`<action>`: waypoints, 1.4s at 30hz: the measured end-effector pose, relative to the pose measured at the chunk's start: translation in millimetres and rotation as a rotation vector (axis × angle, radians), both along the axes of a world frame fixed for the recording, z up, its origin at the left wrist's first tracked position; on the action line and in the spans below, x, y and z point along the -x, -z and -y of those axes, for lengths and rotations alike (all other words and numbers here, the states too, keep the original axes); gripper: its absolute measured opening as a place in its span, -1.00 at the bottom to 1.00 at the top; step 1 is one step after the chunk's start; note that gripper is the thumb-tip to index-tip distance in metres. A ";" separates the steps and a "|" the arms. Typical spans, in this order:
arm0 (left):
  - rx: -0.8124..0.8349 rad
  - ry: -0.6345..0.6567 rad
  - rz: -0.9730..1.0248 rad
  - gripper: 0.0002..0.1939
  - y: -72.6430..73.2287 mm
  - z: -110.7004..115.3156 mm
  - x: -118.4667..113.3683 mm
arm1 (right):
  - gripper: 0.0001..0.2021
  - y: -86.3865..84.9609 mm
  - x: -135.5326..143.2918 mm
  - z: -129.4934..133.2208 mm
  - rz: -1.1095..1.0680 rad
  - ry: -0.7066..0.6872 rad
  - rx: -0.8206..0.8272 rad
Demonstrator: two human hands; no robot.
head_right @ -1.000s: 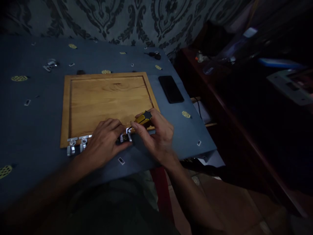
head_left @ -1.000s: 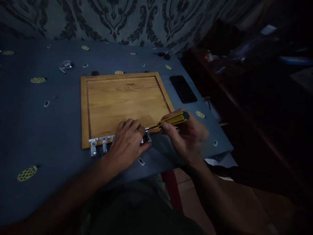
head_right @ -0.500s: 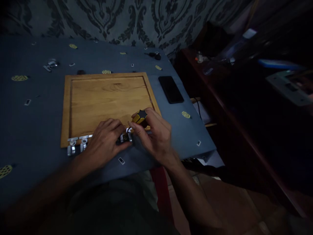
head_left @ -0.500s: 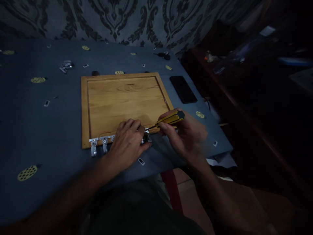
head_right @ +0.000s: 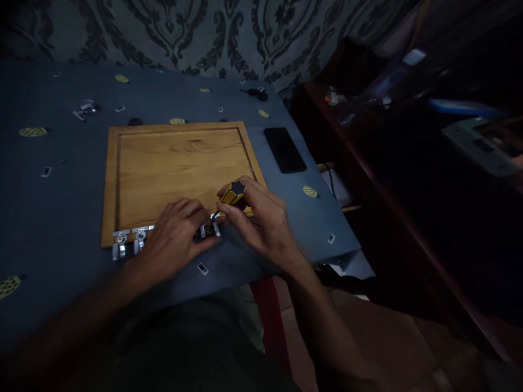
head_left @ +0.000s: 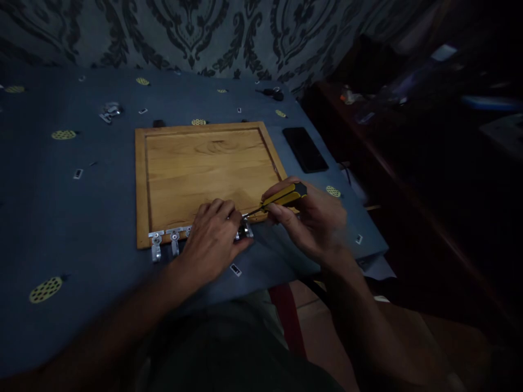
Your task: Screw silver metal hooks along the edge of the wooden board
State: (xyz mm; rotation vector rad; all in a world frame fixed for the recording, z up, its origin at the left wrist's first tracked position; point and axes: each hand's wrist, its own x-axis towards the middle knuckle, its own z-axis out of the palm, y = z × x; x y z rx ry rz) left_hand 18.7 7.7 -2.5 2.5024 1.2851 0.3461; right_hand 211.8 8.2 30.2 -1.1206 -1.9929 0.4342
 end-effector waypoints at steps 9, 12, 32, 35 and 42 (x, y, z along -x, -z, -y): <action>-0.011 -0.006 0.024 -0.71 0.6 0.2 1.3 | -0.85 7.2 9.3 12.3 -0.484 0.323 -0.164; -0.003 -0.009 0.013 -0.71 -0.2 -0.2 0.9 | -0.89 9.4 5.5 14.2 -0.357 0.236 -0.051; 0.013 -0.009 0.011 -0.66 -0.6 0.4 0.9 | -0.94 24.3 6.5 13.4 -0.156 0.208 -0.037; 0.000 -0.012 0.013 -0.67 0.6 0.8 0.7 | -0.93 22.4 6.9 12.4 -0.135 0.184 -0.042; -0.026 -0.007 0.014 -0.69 3.3 0.7 0.2 | -0.74 21.1 19.7 11.5 -0.096 0.343 -0.143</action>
